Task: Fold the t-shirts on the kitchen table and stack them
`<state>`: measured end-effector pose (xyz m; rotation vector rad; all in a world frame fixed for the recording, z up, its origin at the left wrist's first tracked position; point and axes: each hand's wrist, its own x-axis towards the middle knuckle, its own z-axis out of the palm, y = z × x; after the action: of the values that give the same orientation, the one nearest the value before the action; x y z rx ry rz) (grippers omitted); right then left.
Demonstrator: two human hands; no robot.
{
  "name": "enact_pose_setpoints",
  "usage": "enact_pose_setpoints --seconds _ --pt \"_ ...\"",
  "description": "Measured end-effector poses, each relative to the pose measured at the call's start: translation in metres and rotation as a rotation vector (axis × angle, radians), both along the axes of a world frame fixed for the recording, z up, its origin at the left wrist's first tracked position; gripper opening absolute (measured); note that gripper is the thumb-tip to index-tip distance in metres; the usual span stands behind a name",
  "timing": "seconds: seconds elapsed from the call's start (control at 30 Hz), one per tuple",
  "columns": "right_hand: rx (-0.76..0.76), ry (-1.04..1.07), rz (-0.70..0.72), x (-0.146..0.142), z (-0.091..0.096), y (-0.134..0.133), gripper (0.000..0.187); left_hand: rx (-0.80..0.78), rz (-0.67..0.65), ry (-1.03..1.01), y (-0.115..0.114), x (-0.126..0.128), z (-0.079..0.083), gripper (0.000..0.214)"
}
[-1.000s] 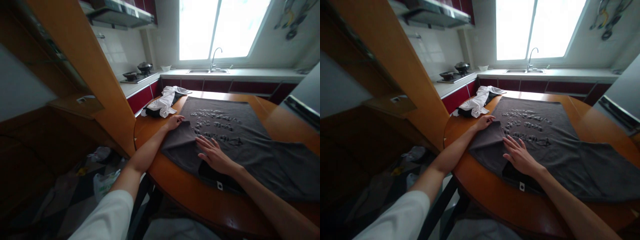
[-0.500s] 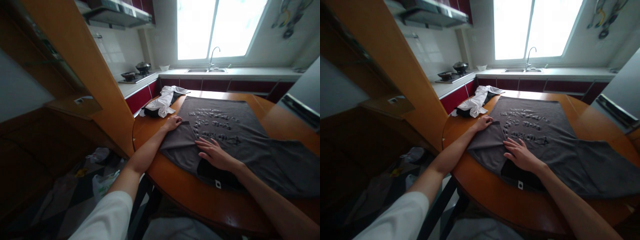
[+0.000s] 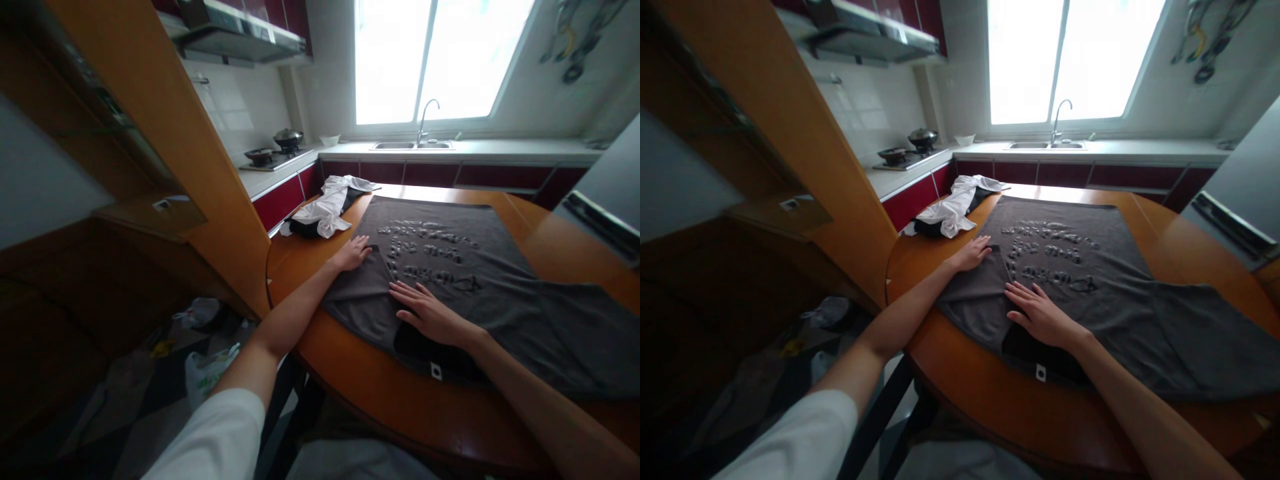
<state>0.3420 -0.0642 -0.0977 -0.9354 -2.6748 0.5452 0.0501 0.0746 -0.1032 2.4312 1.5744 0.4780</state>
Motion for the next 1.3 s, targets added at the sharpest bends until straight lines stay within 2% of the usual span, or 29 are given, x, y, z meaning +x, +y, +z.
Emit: enact_pose_setpoints --seconds 0.07,0.13,0.27,0.37,0.47,0.57,0.67,0.93,1.03,1.13,1.3 --pt "-0.014 -0.013 -0.002 0.000 0.000 0.000 0.058 -0.110 0.031 0.122 -0.005 0.004 -0.003 0.066" --pt "-0.018 -0.014 -0.007 0.000 0.001 0.000 0.058 -0.146 0.031 0.177 -0.008 0.004 -0.002 0.068" --pt "-0.018 -0.004 -0.011 0.000 0.003 -0.001 0.057 -0.065 0.023 0.185 -0.011 0.006 0.005 0.067" --pt "-0.016 0.004 -0.013 -0.001 0.006 -0.002 0.056 0.004 -0.089 0.171 -0.015 0.011 0.010 0.066" --pt "-0.017 -0.008 -0.025 -0.001 0.007 -0.003 0.057 -0.062 -0.172 0.213 -0.019 0.017 0.010 0.065" --pt "-0.020 -0.015 -0.033 -0.002 0.007 -0.002 0.056 -0.130 -0.163 0.259 -0.021 0.020 0.009 0.067" --pt "-0.025 -0.020 -0.026 -0.002 0.007 -0.002 0.056 -0.123 -0.162 0.260 -0.024 0.021 0.010 0.070" --pt "-0.007 -0.032 -0.019 -0.001 0.005 -0.001 0.057 -0.086 -0.037 0.290 -0.029 0.025 0.011 0.068" --pt "-0.006 -0.027 -0.017 0.000 0.005 0.000 0.057 -0.042 -0.007 0.231 -0.026 0.025 0.011 0.067" --pt "-0.007 -0.031 -0.015 0.000 0.005 0.000 0.057 0.025 0.076 0.156 -0.021 0.024 0.009 0.063" --pt "-0.012 -0.037 -0.018 0.000 0.005 0.000 0.059 -0.016 0.122 0.149 -0.018 0.022 0.006 0.063"
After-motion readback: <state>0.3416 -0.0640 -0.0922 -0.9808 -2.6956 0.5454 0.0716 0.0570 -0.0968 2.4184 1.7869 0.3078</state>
